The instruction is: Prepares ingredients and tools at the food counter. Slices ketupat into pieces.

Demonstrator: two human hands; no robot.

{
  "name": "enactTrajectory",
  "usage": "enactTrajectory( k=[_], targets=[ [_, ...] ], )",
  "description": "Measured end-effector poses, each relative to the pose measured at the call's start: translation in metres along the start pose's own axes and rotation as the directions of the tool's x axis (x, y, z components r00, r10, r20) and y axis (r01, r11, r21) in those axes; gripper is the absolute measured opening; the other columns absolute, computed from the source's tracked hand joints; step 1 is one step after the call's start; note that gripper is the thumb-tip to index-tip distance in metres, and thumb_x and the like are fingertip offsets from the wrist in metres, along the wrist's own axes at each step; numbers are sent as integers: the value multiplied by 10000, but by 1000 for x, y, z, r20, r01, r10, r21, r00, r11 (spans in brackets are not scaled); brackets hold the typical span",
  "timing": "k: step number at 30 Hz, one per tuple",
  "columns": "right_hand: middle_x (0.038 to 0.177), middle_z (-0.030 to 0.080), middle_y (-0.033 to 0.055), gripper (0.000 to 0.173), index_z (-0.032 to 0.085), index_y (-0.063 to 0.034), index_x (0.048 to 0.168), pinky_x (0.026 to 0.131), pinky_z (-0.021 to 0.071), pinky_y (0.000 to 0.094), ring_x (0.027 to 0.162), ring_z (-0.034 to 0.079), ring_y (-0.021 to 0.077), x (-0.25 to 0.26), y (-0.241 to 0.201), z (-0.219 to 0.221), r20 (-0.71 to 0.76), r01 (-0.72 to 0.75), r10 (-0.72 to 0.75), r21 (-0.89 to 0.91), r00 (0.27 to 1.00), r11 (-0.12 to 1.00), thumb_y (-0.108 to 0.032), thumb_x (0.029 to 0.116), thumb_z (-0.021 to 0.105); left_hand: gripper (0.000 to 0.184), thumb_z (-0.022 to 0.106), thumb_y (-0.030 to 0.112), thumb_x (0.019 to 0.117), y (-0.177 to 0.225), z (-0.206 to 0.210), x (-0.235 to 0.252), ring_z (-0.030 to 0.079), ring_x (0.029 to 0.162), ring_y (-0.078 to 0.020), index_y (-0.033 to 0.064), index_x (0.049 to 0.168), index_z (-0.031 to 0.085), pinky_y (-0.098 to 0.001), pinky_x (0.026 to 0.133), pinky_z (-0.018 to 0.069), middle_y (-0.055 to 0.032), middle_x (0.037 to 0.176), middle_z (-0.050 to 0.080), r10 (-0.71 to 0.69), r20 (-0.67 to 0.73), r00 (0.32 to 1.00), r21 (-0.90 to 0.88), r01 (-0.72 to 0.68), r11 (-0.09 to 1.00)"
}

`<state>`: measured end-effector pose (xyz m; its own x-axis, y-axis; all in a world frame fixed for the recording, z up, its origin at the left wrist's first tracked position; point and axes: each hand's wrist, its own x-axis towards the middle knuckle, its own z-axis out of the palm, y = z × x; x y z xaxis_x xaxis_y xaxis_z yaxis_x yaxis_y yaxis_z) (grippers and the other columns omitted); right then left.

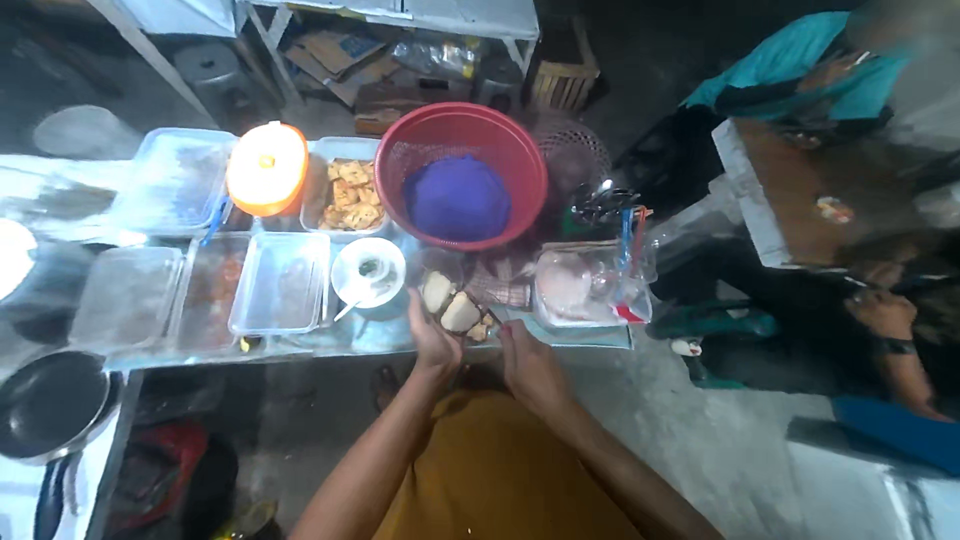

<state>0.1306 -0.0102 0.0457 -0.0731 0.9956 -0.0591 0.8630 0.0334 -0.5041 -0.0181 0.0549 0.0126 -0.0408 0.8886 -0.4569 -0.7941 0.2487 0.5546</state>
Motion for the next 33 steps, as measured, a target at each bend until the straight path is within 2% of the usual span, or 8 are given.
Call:
enactTrajectory(
  k=[3,6,13,17,22,27,31,33],
  targets=[
    [1038,740,177,316,632,-4,1261,698,631,469,821,758,325,-8,12,21,36,95,-91,-98,995,991,-189,1081,450,759,82,625,1054,-11,-5,3,711,969,-378,55,1358,480,-550,808,605,-249,1096,686,57,-33,998,11,-56,998],
    [1136,724,189,352,590,-20,1334,751,623,483,874,755,345,-8,14,28,171,28,-10,-106,985,994,-213,1100,410,779,84,636,1054,-17,-4,3,714,948,-391,28,1340,478,-569,829,597,-264,1053,690,43,-85,995,-24,-45,999],
    [1122,726,184,327,601,-21,1313,710,626,469,812,753,335,-12,22,38,155,52,-38,-90,987,995,-184,1084,436,729,98,596,1074,-21,-2,-1,723,915,-365,27,1316,482,-521,803,614,-248,1017,693,75,-97,992,5,-74,997],
    [1033,737,180,314,607,-20,1288,684,622,480,784,754,336,-13,23,39,173,30,-10,-115,985,993,-190,1083,440,728,112,604,1072,-26,-2,-2,711,937,-379,32,1347,469,-536,833,602,-255,1054,681,85,-125,989,14,-84,996],
    [1030,727,188,327,563,-29,1328,749,612,506,865,749,362,-8,25,39,324,-48,88,-130,942,990,-194,1096,401,731,101,601,1071,-34,-2,-4,709,935,-343,30,1330,478,-509,839,599,-236,1037,683,91,-104,990,55,-86,995],
    [1040,719,197,340,546,-21,1326,776,606,505,911,745,367,-3,26,40,379,-62,118,-157,918,986,-210,1106,369,747,83,606,1068,-36,1,-5,721,898,-352,15,1275,490,-499,834,603,-246,972,694,82,-102,991,34,-78,996],
    [1062,701,208,399,532,-41,1367,904,562,536,1019,708,370,13,32,25,581,-148,112,15,806,989,-287,1133,321,739,128,642,1059,-38,-6,4,714,875,-367,34,1287,482,-514,780,605,-246,973,684,-19,-173,985,-66,8,998],
    [1146,706,205,401,540,-51,1400,902,571,537,1039,716,372,10,36,30,506,-80,90,-41,858,996,-267,1129,338,736,153,653,1055,-40,-10,7,715,909,-380,46,1329,466,-531,798,602,-252,1023,683,-51,-211,976,-86,33,996]
  ],
)
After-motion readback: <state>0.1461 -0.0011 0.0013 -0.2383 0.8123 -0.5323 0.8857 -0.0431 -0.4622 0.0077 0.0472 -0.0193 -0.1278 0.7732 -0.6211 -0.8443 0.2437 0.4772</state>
